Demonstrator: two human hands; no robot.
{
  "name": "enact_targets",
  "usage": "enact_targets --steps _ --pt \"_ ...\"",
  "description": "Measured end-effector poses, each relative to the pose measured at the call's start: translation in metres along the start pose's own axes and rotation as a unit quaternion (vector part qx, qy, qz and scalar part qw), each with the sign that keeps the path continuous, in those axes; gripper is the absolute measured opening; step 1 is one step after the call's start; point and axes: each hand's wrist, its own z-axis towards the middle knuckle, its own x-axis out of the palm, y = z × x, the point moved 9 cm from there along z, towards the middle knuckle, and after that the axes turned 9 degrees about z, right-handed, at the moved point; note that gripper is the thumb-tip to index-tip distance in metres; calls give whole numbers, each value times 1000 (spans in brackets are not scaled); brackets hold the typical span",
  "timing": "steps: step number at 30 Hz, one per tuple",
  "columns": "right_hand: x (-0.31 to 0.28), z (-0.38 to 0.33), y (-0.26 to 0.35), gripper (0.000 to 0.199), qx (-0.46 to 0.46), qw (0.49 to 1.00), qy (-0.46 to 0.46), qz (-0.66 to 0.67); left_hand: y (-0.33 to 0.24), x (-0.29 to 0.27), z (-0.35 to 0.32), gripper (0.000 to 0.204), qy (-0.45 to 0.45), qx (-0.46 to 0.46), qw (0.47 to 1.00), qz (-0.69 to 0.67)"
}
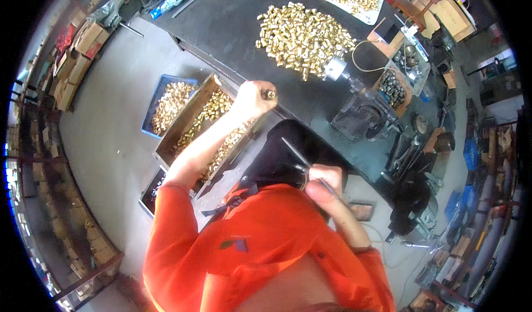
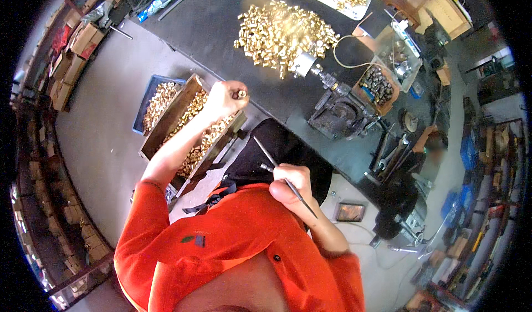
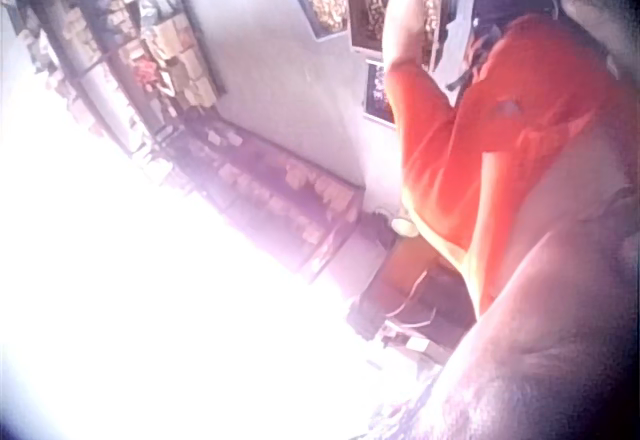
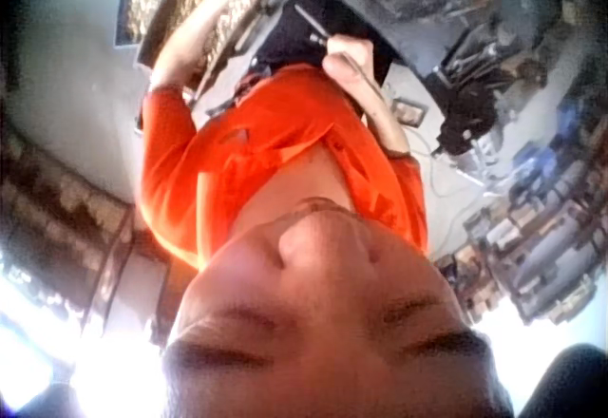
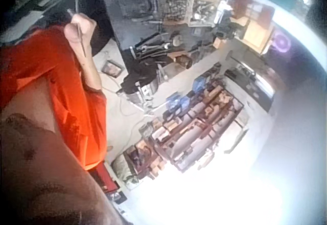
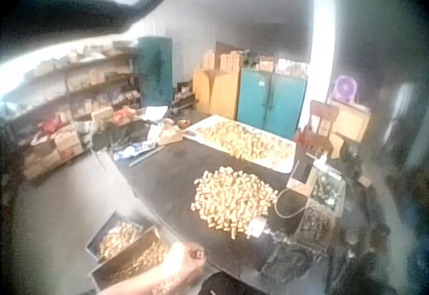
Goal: The person repeatedly picks small brass-colored cylindrical parts from a bin, inserts a pin into each part using a metal rod, and places the assembled parts onto a table. The process is continuous and repetitive throughout the clip.
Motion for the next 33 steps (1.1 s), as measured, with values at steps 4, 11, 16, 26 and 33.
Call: enact_targets --steps 4,11,16,26,33 --pt "0 3 2 35 16 999 17 26 12 16 77 22 -39 70 992 101" --pt "-17 -3 -6 21 25 997 -47 -53 -2 -4 171 45 -54 -30 978 -198" --pt "-14 -5 -13 21 0 997 -36 -73 -11 -47 134 40 -76 -4 959 -275" --pt "6 -6 -30 67 37 999 -1 25 189 -78 -88 25 -71 -134 987 44" --pt "19 5 -34 65 66 995 32 64 323 -20 -185 27 6 -308 919 247"
